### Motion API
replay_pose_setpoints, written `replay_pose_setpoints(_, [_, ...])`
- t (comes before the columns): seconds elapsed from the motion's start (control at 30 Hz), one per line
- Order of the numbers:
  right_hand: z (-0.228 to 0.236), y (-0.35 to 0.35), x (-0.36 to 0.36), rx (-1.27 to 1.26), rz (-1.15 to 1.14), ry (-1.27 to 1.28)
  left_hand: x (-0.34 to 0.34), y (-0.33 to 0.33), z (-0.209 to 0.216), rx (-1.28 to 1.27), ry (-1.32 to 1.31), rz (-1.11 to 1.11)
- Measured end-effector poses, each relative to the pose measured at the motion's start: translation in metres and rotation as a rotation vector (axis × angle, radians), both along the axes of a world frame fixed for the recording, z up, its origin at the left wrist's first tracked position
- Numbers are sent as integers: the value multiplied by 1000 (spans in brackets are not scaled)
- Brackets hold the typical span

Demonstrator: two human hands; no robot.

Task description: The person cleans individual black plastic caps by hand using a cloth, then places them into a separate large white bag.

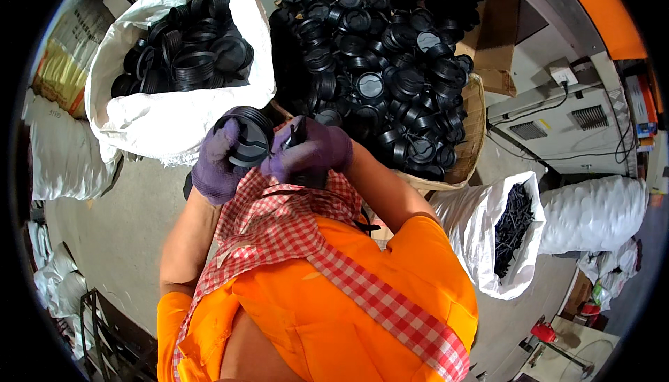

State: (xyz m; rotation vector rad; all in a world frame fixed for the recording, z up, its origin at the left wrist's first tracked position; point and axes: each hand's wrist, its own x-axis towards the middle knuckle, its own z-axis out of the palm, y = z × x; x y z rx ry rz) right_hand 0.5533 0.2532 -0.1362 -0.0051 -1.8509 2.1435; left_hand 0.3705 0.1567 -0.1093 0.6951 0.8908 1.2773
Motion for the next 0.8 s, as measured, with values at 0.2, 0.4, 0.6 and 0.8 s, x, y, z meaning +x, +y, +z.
replay_pose_setpoints(0.2, [-11,-7,-2,-341,-1,109,-9,-9,-20,54,-706,44])
replay_pose_setpoints(0.4, [-2,-15,-18,-509,-272,407,17,-7,3,1,-231,-90])
replay_pose_setpoints(0.6, [-32,6,-34,367,-1070,-48,22,-2,-26,413,1030,215])
replay_pose_setpoints(0.8, [-181,95,0,473,-1532,-533,-41,46,71,872,1993,747])
